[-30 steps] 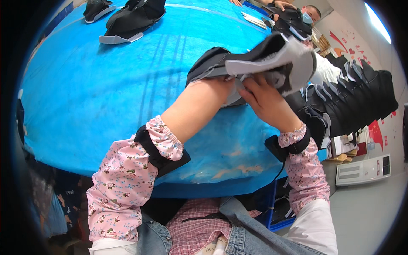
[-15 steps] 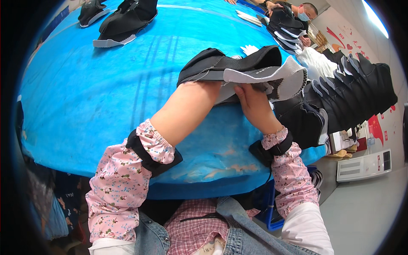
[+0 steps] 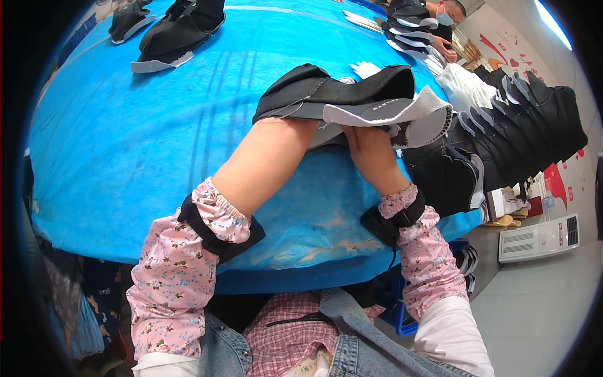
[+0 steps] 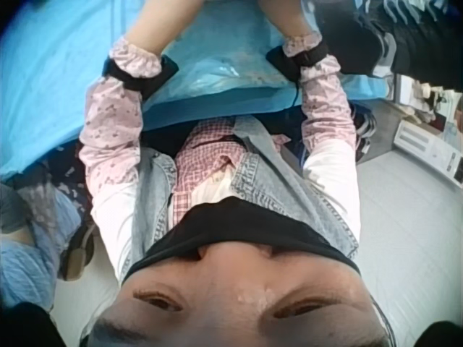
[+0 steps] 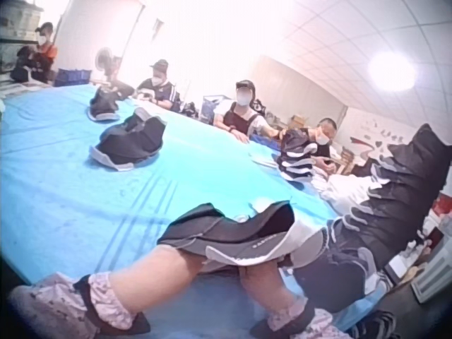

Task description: The person inserts foam padding into the interior of shoe uppers and presses the layers together by hand before stacking the finished components.

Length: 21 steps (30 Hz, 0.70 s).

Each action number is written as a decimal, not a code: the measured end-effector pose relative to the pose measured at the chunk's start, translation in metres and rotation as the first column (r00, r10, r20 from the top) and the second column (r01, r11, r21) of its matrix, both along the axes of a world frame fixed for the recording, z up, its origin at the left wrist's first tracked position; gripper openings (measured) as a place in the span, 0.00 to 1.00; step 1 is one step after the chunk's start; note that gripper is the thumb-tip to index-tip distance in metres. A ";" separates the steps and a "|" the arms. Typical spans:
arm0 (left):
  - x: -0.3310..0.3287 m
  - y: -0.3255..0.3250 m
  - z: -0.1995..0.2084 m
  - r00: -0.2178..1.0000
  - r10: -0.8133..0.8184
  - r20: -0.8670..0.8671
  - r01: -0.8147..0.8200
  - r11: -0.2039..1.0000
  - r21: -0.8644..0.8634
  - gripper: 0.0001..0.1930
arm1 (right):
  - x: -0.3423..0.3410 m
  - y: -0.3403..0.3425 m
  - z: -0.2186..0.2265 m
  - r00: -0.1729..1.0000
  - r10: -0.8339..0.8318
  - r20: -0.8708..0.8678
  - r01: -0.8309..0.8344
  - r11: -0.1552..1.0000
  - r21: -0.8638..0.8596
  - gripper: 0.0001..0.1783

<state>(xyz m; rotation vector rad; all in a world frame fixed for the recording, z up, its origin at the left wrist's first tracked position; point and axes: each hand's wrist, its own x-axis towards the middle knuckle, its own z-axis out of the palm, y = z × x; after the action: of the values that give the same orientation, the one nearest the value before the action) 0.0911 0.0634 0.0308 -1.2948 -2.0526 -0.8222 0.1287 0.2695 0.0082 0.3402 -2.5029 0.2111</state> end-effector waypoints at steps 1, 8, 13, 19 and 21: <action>0.000 0.001 0.000 1.000 -0.003 0.002 0.003 1.000 0.001 0.10 | 0.000 0.001 0.000 1.000 -0.003 0.002 0.003 1.000 0.001 0.09; -0.001 -0.012 0.002 0.998 -0.009 0.069 0.018 0.992 -0.128 0.17 | 0.002 -0.007 0.002 1.000 -0.017 -0.022 0.018 0.997 0.077 0.10; -0.007 -0.014 -0.001 0.998 -0.002 0.057 0.012 0.983 -0.185 0.22 | 0.004 -0.014 0.009 0.997 -0.078 0.004 0.076 0.980 0.184 0.12; -0.012 -0.014 -0.002 0.971 0.066 0.229 0.003 0.957 -0.290 0.20 | 0.000 -0.013 0.003 0.992 -0.105 -0.065 0.113 0.987 0.119 0.14; -0.016 -0.012 -0.007 0.983 0.038 0.182 0.003 0.975 -0.223 0.16 | -0.002 -0.012 -0.001 0.975 -0.120 -0.189 0.146 0.981 0.131 0.14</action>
<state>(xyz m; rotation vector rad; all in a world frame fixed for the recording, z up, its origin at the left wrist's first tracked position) 0.0748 0.0516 0.0243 -1.3592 -2.3560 -0.7455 0.1267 0.2571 0.0075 0.2365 -2.3552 -0.0530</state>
